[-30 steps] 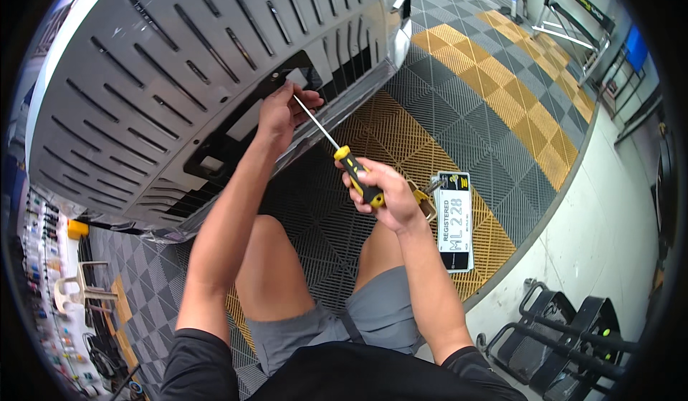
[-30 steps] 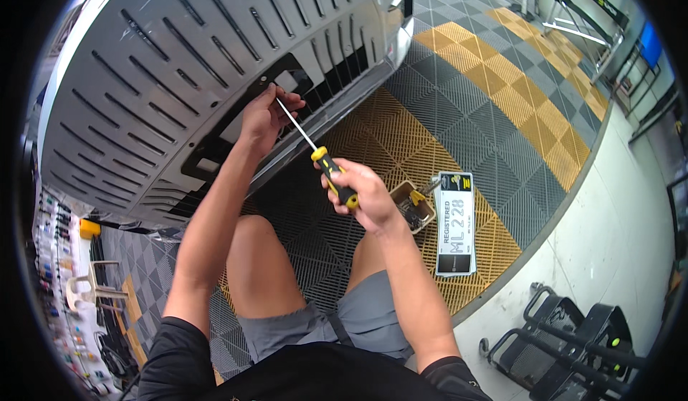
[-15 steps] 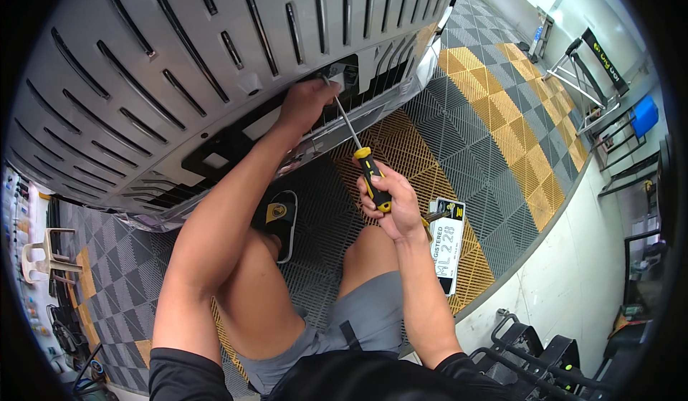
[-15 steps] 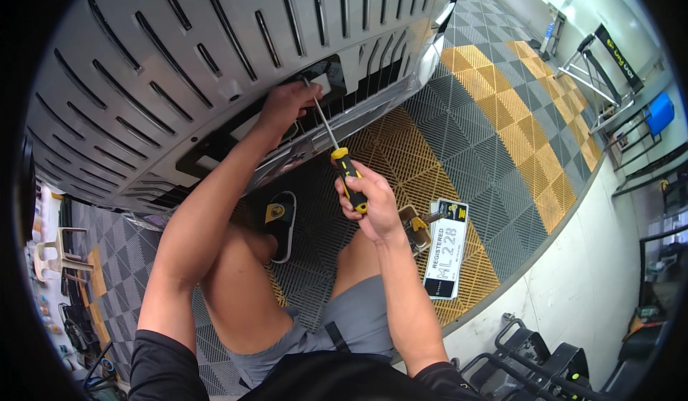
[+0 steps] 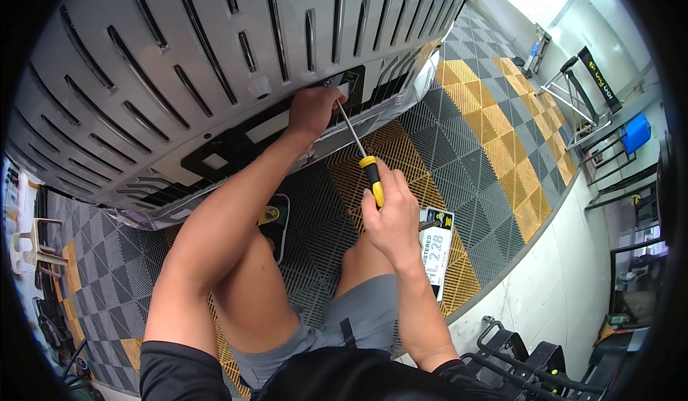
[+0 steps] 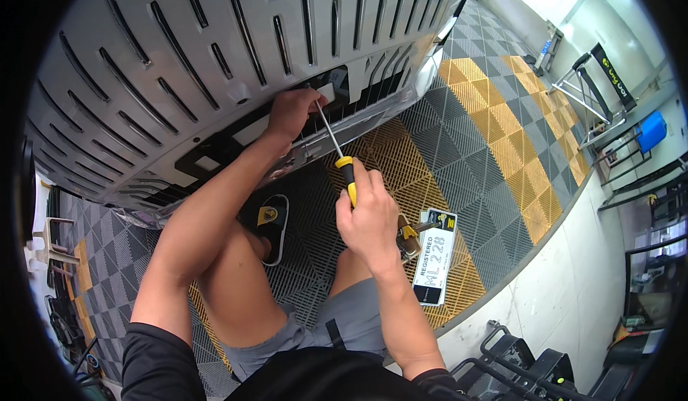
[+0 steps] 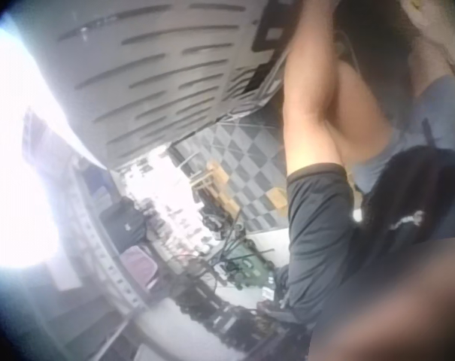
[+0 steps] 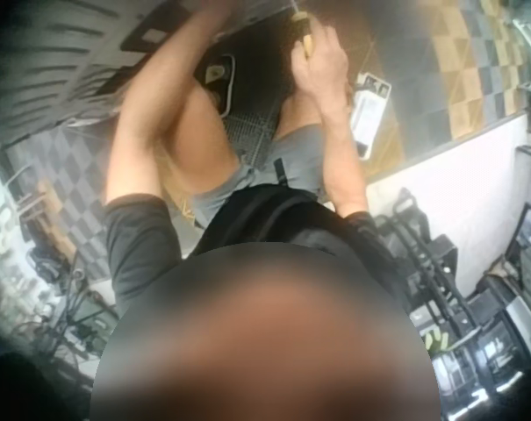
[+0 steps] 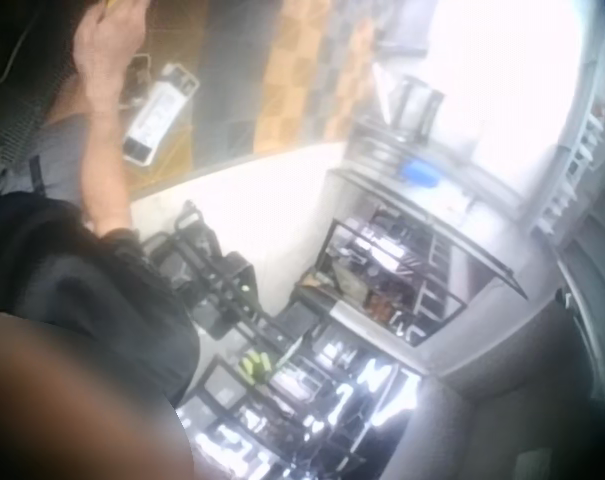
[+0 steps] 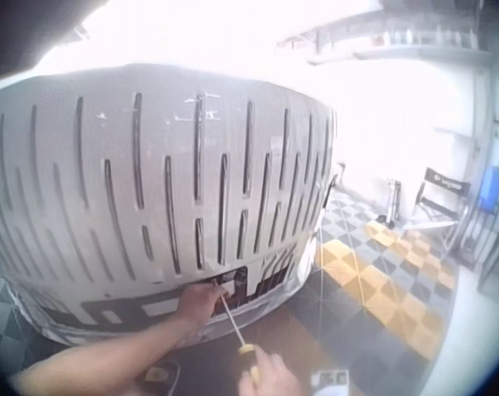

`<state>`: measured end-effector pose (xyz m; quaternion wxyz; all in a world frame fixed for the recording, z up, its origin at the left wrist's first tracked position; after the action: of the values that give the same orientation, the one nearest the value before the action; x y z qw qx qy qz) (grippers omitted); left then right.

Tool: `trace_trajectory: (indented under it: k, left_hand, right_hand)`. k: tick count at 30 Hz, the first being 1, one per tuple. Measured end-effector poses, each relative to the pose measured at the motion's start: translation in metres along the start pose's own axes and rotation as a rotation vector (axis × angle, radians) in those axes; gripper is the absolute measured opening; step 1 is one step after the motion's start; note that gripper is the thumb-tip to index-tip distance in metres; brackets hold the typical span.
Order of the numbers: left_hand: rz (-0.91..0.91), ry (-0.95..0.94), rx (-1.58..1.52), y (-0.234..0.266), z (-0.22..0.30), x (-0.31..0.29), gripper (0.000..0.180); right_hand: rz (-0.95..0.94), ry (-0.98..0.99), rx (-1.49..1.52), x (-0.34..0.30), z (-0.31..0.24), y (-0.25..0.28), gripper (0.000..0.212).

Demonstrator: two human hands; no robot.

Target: The person kneels in front of a white car and uses a screwdriver to fasten a license plate frame to the front bumper. They tighten multiple screws around the frame, then place the screwdriver and a small container into a tool caddy.

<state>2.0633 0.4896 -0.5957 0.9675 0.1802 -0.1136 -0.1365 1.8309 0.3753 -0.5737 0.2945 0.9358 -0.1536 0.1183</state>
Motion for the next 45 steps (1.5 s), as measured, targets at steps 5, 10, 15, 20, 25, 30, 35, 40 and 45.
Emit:
trace_trajectory:
  k: [5,10,15,20,25,30,35,40,45]
  left_hand:
    - [-0.001,-0.023,0.118,0.004,0.007,-0.005,0.039]
    - [-0.023,0.093,-0.07,0.004,0.0,-0.008,0.039]
    - [-0.084,0.018,-0.204,0.0,-0.007,-0.003,0.038]
    - [-0.042,0.263,-0.304,-0.006,-0.017,0.002,0.035]
    - [-0.014,0.392,-0.249,-0.003,-0.011,-0.004,0.036]
    - [-0.143,0.625,-0.43,-0.016,0.005,-0.027,0.034]
    - [-0.207,0.701,-0.523,-0.049,0.029,-0.087,0.037]
    - [-0.282,0.708,-0.532,-0.027,0.038,-0.097,0.046]
    - [-0.013,0.556,-0.614,0.1,-0.025,-0.139,0.036]
  right_hand:
    - [0.044,0.068,-0.058,0.0,-0.018,0.003,0.053]
    - [-0.058,-0.298,0.525,0.002,0.01,-0.009,0.049]
    - [-0.174,-0.563,1.58,-0.003,0.015,-0.033,0.068]
    - [-0.336,-0.614,2.359,-0.01,-0.004,-0.061,0.075]
    - [-0.55,-0.568,1.841,0.003,-0.015,-0.044,0.057]
    - [-0.167,0.047,-0.358,0.033,-0.032,0.014,0.059]
    - [-0.07,0.092,-0.513,0.02,-0.059,0.01,0.057]
    - [-0.116,0.012,-0.38,0.024,-0.055,0.017,0.054]
    - [-0.113,0.025,-0.383,0.026,-0.054,0.026,0.054]
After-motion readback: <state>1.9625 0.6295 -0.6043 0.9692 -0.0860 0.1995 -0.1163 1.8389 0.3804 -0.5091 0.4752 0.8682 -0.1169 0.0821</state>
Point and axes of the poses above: each hand's wrist, its own x-axis towards the middle knuckle, its own y-axis out of the back of the hand, z = x × y, the point moved 8 cm from there along x, towards the middle knuckle, and after that the axes turned 6 degrees about y, right-handed, at the moved point
